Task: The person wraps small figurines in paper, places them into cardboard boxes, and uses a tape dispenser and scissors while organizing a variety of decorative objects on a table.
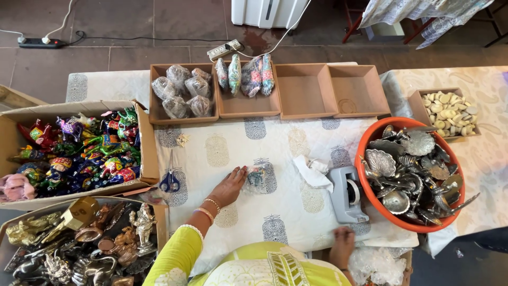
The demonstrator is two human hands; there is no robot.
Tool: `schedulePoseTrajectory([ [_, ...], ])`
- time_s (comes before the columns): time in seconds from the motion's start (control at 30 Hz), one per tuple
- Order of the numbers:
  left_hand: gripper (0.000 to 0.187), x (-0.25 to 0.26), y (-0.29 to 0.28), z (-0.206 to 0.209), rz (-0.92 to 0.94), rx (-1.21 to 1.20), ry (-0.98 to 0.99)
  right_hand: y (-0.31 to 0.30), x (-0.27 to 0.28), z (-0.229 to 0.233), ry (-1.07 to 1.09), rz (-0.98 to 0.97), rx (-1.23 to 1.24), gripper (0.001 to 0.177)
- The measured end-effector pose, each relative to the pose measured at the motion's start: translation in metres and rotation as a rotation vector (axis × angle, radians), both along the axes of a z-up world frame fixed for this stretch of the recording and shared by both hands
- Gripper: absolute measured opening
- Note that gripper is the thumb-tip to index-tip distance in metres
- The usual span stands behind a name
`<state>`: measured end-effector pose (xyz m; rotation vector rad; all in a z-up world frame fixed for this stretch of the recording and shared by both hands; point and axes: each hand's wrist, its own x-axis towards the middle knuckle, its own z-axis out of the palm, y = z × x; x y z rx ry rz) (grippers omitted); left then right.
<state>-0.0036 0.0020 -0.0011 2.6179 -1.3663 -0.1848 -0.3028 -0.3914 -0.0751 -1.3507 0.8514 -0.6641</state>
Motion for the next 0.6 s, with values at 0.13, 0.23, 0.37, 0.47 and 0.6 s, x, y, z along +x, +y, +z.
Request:
schedulePoseTrajectory([
  [0.13,0.066,-0.001,0.001,0.001,0.01,0.001,0.004,0.069,0.037,0.033,0.324,0.222,-0.016,0.014],
  [0.23,0.066,-0.001,-0.001,0.003,-0.002,0.014,-0.009,0.104,0.089,0.052,0.342,0.497,-0.215,0.017],
  [0.37,0.068,-0.003,-0.002,0.01,0.016,0.011,0.008,0.145,0.172,0.065,0.117,0.813,-0.382,0.011],
  [0.47,0.068,-0.005,-0.003,0.001,0.055,-0.05,0.041,0.179,0.23,0.076,0.07,0.909,-0.429,0.011],
  [0.6,0.06,-0.008,-0.005,-0.006,0.07,-0.148,-0.018,0.209,0.28,0.081,0.154,0.935,-0.522,0.013],
])
